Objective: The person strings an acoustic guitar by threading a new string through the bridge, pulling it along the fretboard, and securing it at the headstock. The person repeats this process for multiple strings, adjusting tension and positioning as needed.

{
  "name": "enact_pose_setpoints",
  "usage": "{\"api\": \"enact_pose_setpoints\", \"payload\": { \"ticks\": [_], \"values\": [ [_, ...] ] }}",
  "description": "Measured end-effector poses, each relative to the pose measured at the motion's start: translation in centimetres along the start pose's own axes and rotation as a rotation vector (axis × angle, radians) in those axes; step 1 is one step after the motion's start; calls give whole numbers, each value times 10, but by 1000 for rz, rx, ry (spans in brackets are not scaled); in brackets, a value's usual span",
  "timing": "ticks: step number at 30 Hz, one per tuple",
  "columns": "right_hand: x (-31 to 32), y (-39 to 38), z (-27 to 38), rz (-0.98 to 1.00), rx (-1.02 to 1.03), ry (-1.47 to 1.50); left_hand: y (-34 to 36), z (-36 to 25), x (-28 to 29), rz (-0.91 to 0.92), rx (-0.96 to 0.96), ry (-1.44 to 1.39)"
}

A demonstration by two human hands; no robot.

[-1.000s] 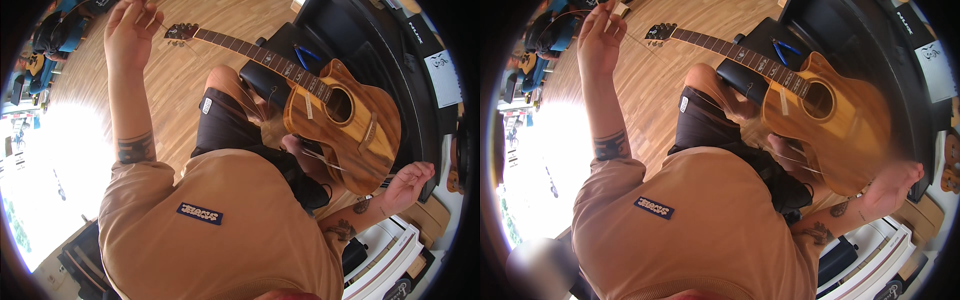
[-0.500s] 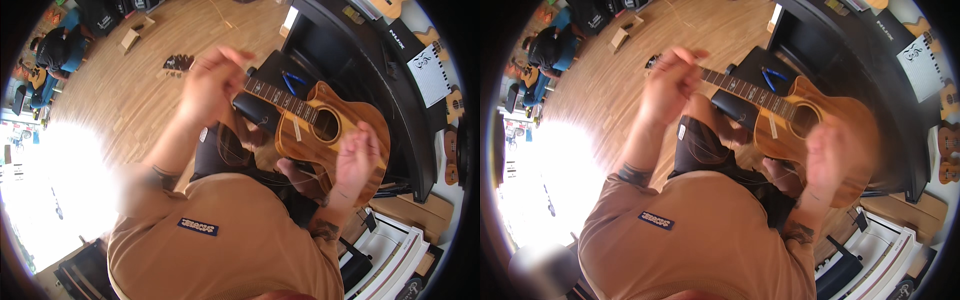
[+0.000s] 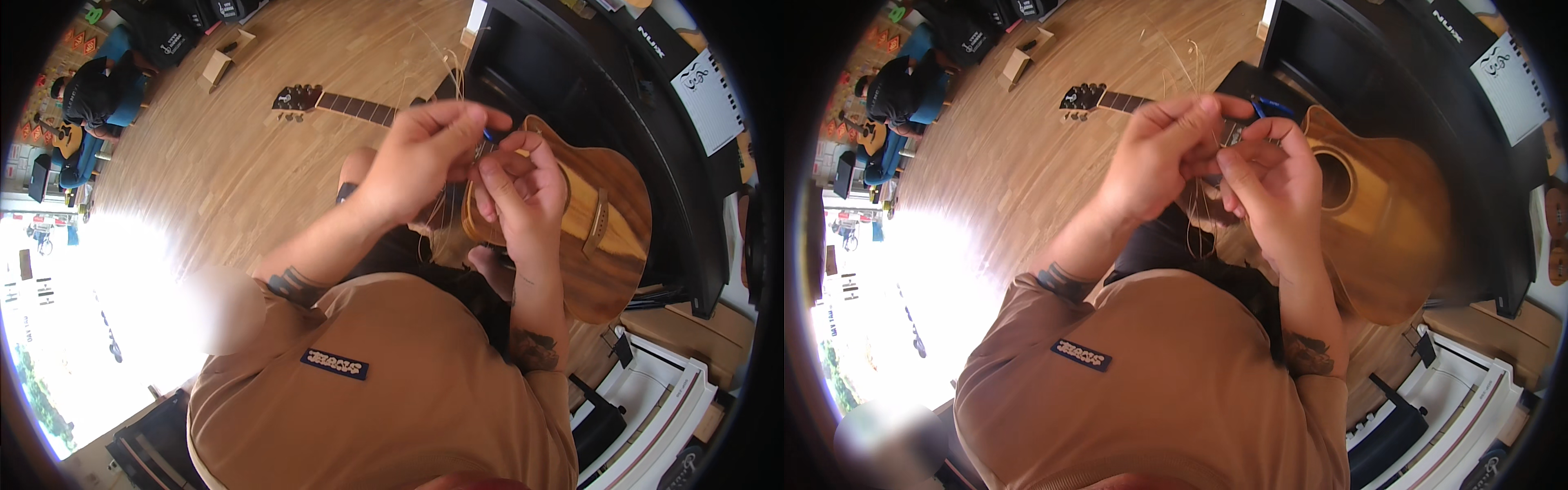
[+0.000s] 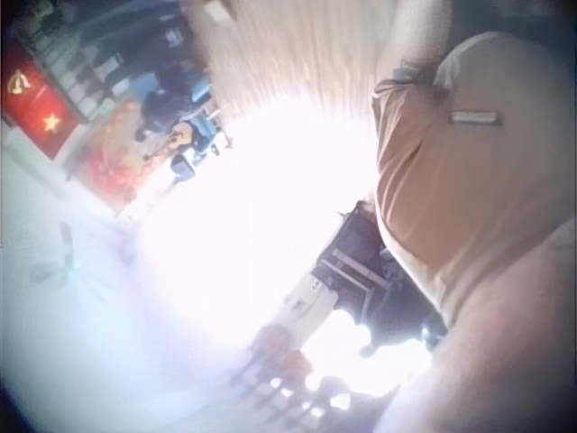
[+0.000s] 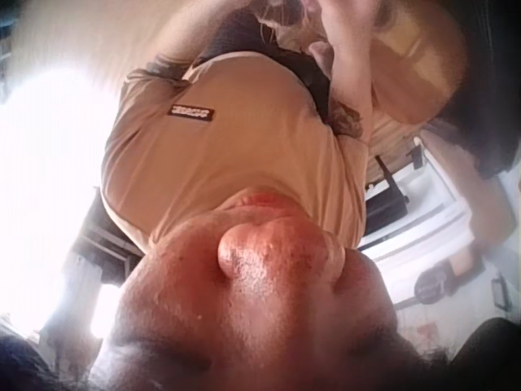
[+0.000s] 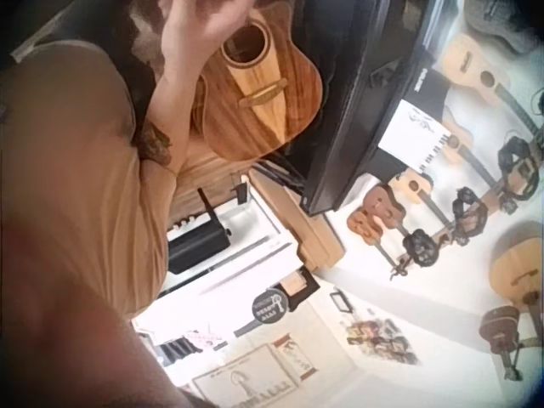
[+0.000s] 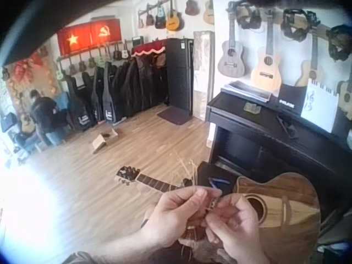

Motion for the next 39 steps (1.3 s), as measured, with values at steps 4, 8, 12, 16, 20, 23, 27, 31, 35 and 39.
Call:
{"api": "enact_pose_setpoints", "payload": {
  "ticks": [4,8,12,16,20,23,27,31,35,39],
  "values": [
    [4,-15,-16,150,-112,97,10,-71,29,-101,-320,-46],
    [26,-35,-53,303,-199,153,10,-170,112,-22,-522,-350],
    [36,-42,-81,253,-213,-176,-10,-234,165,198,-486,-581],
    [30,-37,-90,171,-150,-193,-14,-239,184,107,-555,-481],
    [11,-20,-68,231,-50,220,-14,-204,194,-207,-583,-481],
    [-3,-9,-44,241,-40,544,-24,-170,213,-378,-531,-514],
    [-9,4,-20,268,19,557,-27,-120,236,-392,-409,-649],
    [-17,13,0,338,36,595,-31,-106,218,-146,-390,-765],
    [-28,26,17,377,72,624,-42,-113,161,83,-586,-763],
    [-24,35,26,400,95,649,-43,-133,136,332,-697,-695]
  ]
}}
Point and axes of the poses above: each hand's wrist, its own y-axis towards the middle knuckle, its own x-axis out of the back of the hand, z = x × y, the point moved 8 cm from there along y, towards the middle knuckle, and after that the axes turned 11 degrees about -y, right-handed, at the moved point
